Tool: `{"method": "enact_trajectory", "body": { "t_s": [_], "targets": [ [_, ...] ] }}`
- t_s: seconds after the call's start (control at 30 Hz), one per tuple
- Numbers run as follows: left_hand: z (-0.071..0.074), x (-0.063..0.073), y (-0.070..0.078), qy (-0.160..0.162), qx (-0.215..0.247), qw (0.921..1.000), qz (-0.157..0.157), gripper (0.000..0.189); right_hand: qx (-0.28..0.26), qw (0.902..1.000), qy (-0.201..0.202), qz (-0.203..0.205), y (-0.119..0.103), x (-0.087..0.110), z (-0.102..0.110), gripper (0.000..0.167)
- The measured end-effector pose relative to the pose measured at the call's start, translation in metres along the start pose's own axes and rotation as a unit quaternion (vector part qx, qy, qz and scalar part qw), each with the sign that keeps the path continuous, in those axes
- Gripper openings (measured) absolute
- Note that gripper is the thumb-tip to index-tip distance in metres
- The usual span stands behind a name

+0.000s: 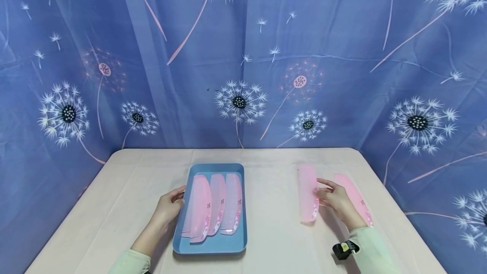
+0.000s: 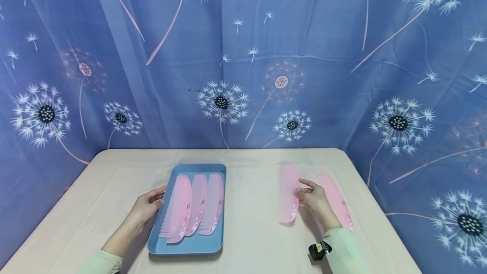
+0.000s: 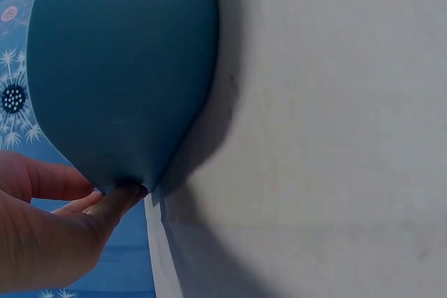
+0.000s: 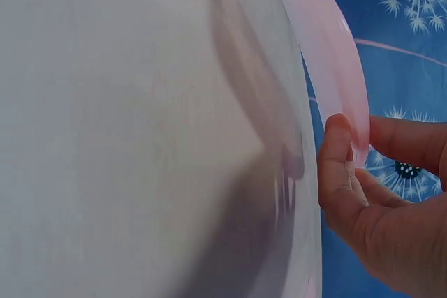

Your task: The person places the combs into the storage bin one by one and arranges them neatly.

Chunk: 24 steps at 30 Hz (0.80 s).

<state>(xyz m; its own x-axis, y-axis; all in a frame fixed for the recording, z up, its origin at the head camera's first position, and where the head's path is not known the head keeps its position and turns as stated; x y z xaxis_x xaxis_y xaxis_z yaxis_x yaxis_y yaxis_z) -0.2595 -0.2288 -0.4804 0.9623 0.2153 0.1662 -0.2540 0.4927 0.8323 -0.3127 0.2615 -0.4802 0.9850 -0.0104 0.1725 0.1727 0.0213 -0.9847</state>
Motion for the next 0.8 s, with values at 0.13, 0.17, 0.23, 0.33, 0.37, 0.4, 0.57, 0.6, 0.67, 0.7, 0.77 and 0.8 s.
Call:
{"method": "enact_trajectory", "body": {
  "t_s": [0.13,0.17,0.23,0.33,0.37,0.4,0.57,0.6,0.67,0.7,0.77,0.8],
  "targets": [
    [-0.001,0.000,-0.001,-0.003,0.001,1.0000,0.003,0.050,-0.011,0.9999,-0.008,0.004,-0.002,0.000,-0.009,0.058],
    [-0.001,0.000,-0.001,-0.004,0.000,1.0000,0.004,0.049,-0.016,0.9998,-0.011,0.003,-0.003,0.000,-0.011,0.058],
    [-0.001,0.001,-0.001,-0.007,-0.002,1.0000,0.005,0.049,-0.025,0.9995,-0.018,0.001,-0.003,-0.001,-0.015,0.059],
    [-0.002,0.001,-0.002,-0.010,-0.007,0.9999,0.009,0.049,-0.035,0.9990,-0.027,-0.004,-0.004,-0.002,-0.021,0.059],
    [-0.001,0.001,-0.002,-0.011,-0.006,0.9999,0.010,0.049,-0.038,0.9988,-0.029,-0.006,-0.004,-0.002,-0.023,0.059],
    [-0.001,0.001,-0.002,-0.011,-0.005,0.9999,0.011,0.049,-0.038,0.9988,-0.032,-0.007,-0.004,-0.002,-0.025,0.059],
    [-0.001,0.000,0.000,-0.013,0.002,0.9999,0.007,0.049,-0.062,0.9972,-0.040,-0.007,-0.007,-0.002,-0.036,0.060],
    [-0.001,0.000,0.000,-0.012,0.004,0.9999,0.008,0.049,-0.068,0.9968,-0.042,-0.008,-0.008,-0.002,-0.039,0.061],
    [-0.001,-0.001,-0.001,-0.013,0.005,0.9999,0.008,0.049,-0.079,0.9957,-0.049,-0.009,-0.008,-0.002,-0.044,0.061],
    [-0.001,-0.001,-0.002,-0.014,0.005,0.9998,0.010,0.049,-0.084,0.9951,-0.051,-0.010,-0.008,-0.002,-0.046,0.061],
    [-0.002,-0.001,-0.004,-0.013,0.006,0.9998,0.011,0.049,-0.093,0.9940,-0.057,-0.010,-0.008,-0.002,-0.051,0.061],
    [-0.001,-0.001,-0.004,-0.013,0.006,0.9998,0.011,0.049,-0.096,0.9935,-0.059,-0.009,-0.008,-0.002,-0.054,0.060]
  ]
}}
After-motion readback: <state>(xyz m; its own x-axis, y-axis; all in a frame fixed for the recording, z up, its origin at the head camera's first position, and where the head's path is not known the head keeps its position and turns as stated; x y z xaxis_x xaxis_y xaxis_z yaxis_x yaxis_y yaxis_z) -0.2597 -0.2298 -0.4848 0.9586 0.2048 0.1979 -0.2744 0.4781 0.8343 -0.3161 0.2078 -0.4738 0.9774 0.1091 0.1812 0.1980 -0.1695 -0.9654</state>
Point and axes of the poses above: each hand's wrist, its own x-axis away from the middle knuckle, its own z-axis out of the back of the hand, y = z × x, the point moved 10 cm from there along -x, towards the middle knuckle, and after that the axes turned 10 degrees about -x, right-handed, at the moved point
